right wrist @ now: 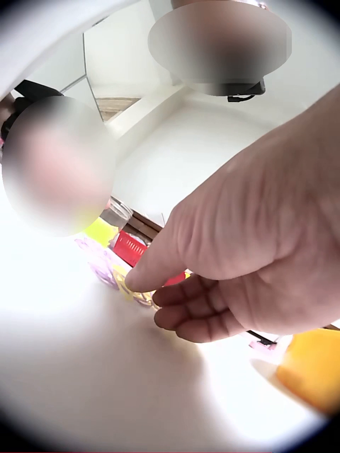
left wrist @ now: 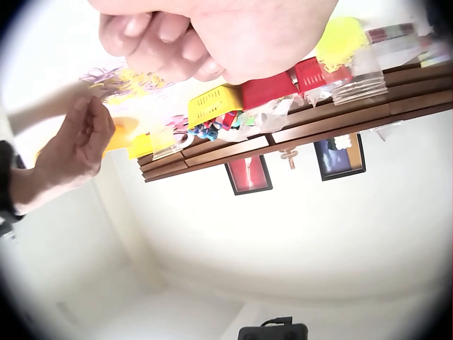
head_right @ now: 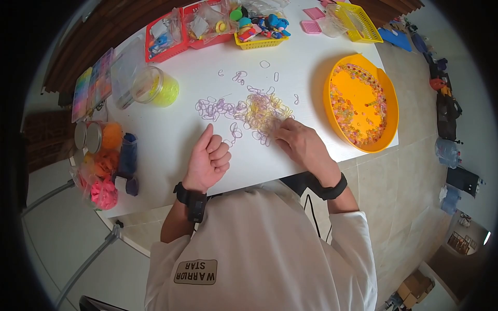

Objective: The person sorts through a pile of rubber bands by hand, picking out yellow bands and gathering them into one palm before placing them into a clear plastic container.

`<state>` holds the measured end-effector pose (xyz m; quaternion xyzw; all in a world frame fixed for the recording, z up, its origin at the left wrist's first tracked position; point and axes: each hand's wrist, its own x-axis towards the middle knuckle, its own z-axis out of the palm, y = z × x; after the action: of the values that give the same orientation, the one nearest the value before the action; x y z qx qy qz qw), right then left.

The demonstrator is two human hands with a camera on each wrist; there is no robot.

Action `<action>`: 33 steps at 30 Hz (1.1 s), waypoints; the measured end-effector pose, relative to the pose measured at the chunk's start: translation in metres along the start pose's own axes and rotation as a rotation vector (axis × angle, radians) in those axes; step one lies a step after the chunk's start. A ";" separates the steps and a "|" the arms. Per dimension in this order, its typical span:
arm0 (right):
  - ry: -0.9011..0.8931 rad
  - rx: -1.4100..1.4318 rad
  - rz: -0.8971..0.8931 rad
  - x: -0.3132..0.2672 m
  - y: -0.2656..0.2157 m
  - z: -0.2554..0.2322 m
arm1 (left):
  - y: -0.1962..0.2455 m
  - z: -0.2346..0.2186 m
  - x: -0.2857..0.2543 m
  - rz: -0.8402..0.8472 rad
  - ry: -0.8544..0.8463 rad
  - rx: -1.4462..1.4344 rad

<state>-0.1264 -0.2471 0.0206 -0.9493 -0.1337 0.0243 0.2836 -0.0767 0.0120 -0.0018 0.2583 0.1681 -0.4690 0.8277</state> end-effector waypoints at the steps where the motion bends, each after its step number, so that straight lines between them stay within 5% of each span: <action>1: -0.005 0.005 0.003 0.000 0.000 0.001 | 0.001 -0.002 -0.001 -0.001 -0.012 -0.001; 18: 0.036 0.061 0.048 0.009 -0.009 -0.002 | 0.002 0.002 0.001 0.010 -0.007 -0.028; 27: 0.054 0.083 -0.371 0.043 -0.065 -0.002 | -0.008 0.024 0.008 0.019 0.118 0.008; 33: 0.034 0.223 -0.276 0.044 -0.061 -0.006 | -0.009 0.000 0.011 -0.040 -0.001 -0.015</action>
<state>-0.0984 -0.1895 0.0606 -0.8849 -0.2545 -0.0161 0.3898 -0.0788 0.0006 -0.0094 0.2481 0.1763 -0.4845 0.8201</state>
